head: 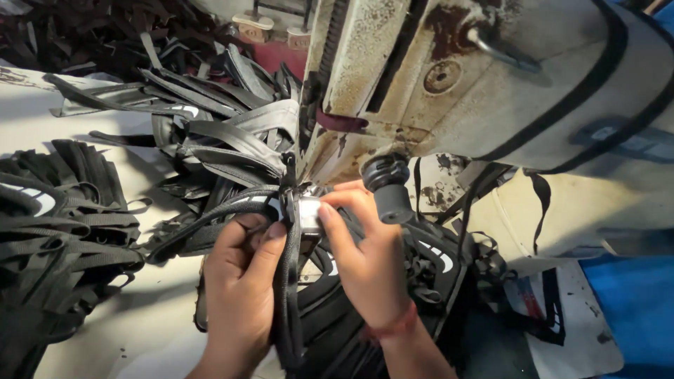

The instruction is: Stitch together textile components of a shoe upper using an industrial sewing machine.

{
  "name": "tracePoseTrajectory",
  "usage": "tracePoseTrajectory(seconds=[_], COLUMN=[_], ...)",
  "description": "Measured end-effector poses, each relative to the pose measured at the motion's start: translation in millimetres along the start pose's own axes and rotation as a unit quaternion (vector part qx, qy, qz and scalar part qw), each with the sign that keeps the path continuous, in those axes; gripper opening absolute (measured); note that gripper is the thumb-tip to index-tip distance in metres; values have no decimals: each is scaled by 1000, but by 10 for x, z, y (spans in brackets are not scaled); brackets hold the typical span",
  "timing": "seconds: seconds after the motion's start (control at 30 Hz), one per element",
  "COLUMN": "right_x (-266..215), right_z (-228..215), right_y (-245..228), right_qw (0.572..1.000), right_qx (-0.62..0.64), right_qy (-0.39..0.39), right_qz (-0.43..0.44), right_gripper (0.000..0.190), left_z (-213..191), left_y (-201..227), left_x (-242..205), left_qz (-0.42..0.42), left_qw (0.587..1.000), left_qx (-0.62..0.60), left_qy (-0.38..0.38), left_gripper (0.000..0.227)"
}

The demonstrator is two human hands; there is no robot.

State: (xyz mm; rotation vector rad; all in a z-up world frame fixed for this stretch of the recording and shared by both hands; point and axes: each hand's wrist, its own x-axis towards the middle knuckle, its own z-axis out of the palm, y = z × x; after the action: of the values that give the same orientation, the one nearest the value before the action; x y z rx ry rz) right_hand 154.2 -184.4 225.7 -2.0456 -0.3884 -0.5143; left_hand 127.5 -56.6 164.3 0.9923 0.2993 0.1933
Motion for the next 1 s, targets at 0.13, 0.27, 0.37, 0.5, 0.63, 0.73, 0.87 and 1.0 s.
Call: tracePoseTrajectory(seconds=[0.13, 0.27, 0.37, 0.5, 0.63, 0.73, 0.87, 1.0], right_x=[-411, -819, -691, -451, -479, -553, -710, -668], right_z=[-507, -1318, -1781, -1732, -1611, -1550, -1573, -1783], right_y=[194, 847, 1126, 1084, 1136, 1179, 1095, 935], right_qw=[992, 924, 845, 846, 857, 846, 862, 863], right_qx=[-79, -278, -418, -444, -394, -390, -396, -409], right_qy=[73, 244, 314, 242, 278, 304, 274, 243], right_qz=[-71, -95, -114, -170, -181, -201, -157, -171], right_gripper=[24, 27, 23, 37, 29, 32, 33, 34], left_z=[-184, -305, -301, -300, -298, -277, -322, -288], left_y=[176, 389, 453, 479, 490, 535, 499, 475], left_x=[304, 587, 661, 684, 636, 601, 429, 244], left_qz=[-45, -134, -131, -133, -109, -128, -147, -143], left_qw=[995, 969, 961, 959, 958, 957, 958, 967], left_qx=[5, 30, 56, 79, 96, 99, 71, 30], left_qy=[-92, -208, -239, -238, -247, -240, -237, -207], left_gripper=[12, 20, 22, 20, 18, 28, 20, 20])
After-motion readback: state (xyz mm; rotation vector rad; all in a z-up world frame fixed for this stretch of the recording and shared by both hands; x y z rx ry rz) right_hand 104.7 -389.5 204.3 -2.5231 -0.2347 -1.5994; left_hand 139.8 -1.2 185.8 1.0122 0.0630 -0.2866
